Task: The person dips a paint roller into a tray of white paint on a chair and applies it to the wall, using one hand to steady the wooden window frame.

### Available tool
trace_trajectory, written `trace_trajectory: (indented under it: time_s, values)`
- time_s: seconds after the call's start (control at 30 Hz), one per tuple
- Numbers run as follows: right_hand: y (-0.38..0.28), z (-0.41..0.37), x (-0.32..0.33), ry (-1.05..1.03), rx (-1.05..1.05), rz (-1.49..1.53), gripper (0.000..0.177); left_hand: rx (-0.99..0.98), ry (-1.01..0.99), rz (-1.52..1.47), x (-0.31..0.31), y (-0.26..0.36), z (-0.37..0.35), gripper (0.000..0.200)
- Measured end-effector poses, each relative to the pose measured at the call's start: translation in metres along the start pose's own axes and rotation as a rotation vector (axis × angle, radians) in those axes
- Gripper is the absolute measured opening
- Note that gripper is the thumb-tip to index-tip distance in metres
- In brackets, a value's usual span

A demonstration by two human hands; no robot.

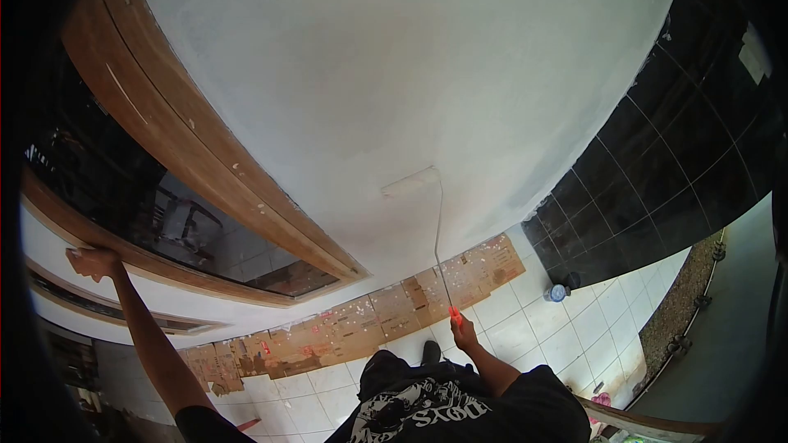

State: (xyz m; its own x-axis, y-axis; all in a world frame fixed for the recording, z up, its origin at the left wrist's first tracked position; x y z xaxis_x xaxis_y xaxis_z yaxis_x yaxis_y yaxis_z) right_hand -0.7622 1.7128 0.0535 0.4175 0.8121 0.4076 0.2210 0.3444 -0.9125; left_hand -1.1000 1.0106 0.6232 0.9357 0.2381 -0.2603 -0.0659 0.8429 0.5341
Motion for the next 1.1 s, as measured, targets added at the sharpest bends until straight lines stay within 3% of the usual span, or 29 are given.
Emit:
trace_trajectory:
  time_s: [0.13,0.27,0.4,0.63,0.77,0.9,0.97,1.1]
  values:
    - [-0.012,0.022,0.003,0.028,0.054,0.012,0.059,-0.005,0.01,-0.009,0.001,0.004,-0.001,0.099]
    - [-0.094,0.113,0.0,0.051,0.187,0.223,0.05,0.014,0.017,0.015,0.0,0.005,0.0,0.098]
    - [-0.118,0.141,0.001,0.057,0.248,0.321,0.046,0.018,0.02,0.018,0.0,0.005,0.0,0.097]
    - [0.001,-0.001,-0.004,-0.05,-0.022,0.166,0.061,0.034,0.024,-0.016,0.002,0.008,-0.001,0.103]
    - [-0.013,0.005,-0.004,0.002,0.058,0.187,0.058,0.021,0.073,-0.032,0.005,0.016,-0.002,0.104]
    - [-0.092,0.091,-0.007,-0.001,0.139,0.401,0.046,0.024,0.046,-0.033,0.0,0.007,-0.003,0.101]
    - [-0.134,0.122,-0.007,-0.007,0.172,0.438,0.048,0.014,0.054,-0.043,0.002,0.011,-0.004,0.1]
    - [-0.162,0.128,-0.012,-0.005,0.247,0.468,0.049,0.016,0.057,-0.061,0.009,0.024,-0.006,0.096]
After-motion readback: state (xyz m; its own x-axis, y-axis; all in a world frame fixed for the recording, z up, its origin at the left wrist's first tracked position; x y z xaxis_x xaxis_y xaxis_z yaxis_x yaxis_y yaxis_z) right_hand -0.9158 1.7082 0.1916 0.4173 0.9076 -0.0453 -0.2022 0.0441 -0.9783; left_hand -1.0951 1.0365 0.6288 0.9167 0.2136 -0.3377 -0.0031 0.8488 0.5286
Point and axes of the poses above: each hand's wrist, its own z-axis towards the middle knuckle, its own x-axis out of the back of the hand, y = z × x, the point moved 4 cm from there along z, towards the middle knuckle, and after that the axes turned 10 degrees about y, right-handed, at the moved point
